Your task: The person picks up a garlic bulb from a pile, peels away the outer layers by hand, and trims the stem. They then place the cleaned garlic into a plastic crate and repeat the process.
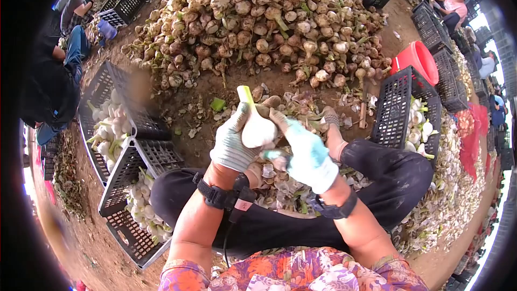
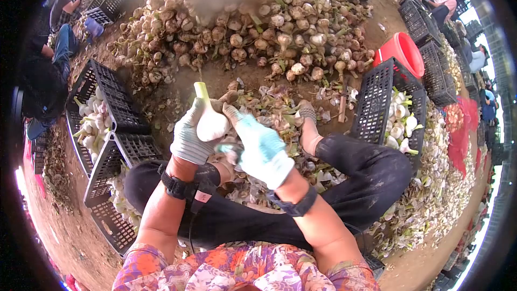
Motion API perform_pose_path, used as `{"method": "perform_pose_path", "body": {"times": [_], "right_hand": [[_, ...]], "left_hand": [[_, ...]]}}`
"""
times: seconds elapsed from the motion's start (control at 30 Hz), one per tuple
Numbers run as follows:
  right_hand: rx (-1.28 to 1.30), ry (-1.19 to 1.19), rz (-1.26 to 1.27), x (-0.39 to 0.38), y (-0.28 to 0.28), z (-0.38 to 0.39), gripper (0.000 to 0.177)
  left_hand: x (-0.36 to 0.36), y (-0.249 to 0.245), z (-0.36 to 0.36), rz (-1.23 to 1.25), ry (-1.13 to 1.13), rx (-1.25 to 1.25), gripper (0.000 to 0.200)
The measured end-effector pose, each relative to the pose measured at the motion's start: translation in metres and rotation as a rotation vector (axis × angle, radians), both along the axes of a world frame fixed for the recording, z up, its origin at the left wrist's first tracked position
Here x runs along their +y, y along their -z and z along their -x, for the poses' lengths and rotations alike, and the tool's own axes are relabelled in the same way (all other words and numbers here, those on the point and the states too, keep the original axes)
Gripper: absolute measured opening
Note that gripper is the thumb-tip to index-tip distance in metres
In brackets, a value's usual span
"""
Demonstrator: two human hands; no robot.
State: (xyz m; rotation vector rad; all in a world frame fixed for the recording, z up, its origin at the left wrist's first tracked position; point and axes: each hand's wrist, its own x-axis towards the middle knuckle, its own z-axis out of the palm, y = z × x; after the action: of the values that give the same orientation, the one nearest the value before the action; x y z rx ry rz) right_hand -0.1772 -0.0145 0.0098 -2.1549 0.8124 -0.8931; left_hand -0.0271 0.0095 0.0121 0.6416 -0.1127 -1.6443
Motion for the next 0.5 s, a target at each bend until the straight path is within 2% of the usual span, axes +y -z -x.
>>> {"method": "perform_pose_path", "body": {"times": [0.03,0.07,0.1,0.17,0.2,0.23,0.3,0.33,0.43,0.5], "right_hand": [[0.037,0.018,-0.066,0.003,0.006,-0.005,0.050],[0.077,0.070,-0.101,0.006,0.009,-0.009,0.039],[0.069,0.057,-0.099,0.007,0.015,-0.009,0.039],[0.180,-0.106,-0.388,0.007,0.028,-0.006,0.027],[0.087,-0.075,-0.334,0.011,0.016,-0.007,0.022],[-0.057,-0.091,-0.588,0.012,0.025,-0.005,0.027],[-0.014,0.029,-0.533,0.006,0.026,0.000,0.029],[-0.186,0.055,-0.342,0.004,0.026,-0.004,0.032],[-0.188,0.084,-0.383,0.005,0.022,-0.014,0.036],[-0.210,0.124,-0.414,0.003,0.019,-0.027,0.036]], "left_hand": [[0.000,0.000,0.000,-0.017,-0.006,0.056,0.038],[0.001,0.013,-0.003,-0.116,-0.077,0.027,0.033],[0.000,0.015,-0.006,-0.114,-0.090,0.020,0.033],[-0.002,0.016,-0.013,-0.075,-0.226,0.165,0.027],[-0.003,0.014,-0.016,-0.143,-0.255,0.299,0.025],[-0.004,0.018,-0.019,-0.140,-0.270,0.294,0.025],[-0.007,0.032,-0.026,-0.015,-0.279,0.297,0.029],[-0.007,0.035,-0.029,-0.015,-0.286,0.290,0.029],[-0.002,0.041,-0.028,0.138,-0.185,0.313,0.037],[-0.005,0.041,-0.027,0.120,-0.122,0.379,0.036]]}}
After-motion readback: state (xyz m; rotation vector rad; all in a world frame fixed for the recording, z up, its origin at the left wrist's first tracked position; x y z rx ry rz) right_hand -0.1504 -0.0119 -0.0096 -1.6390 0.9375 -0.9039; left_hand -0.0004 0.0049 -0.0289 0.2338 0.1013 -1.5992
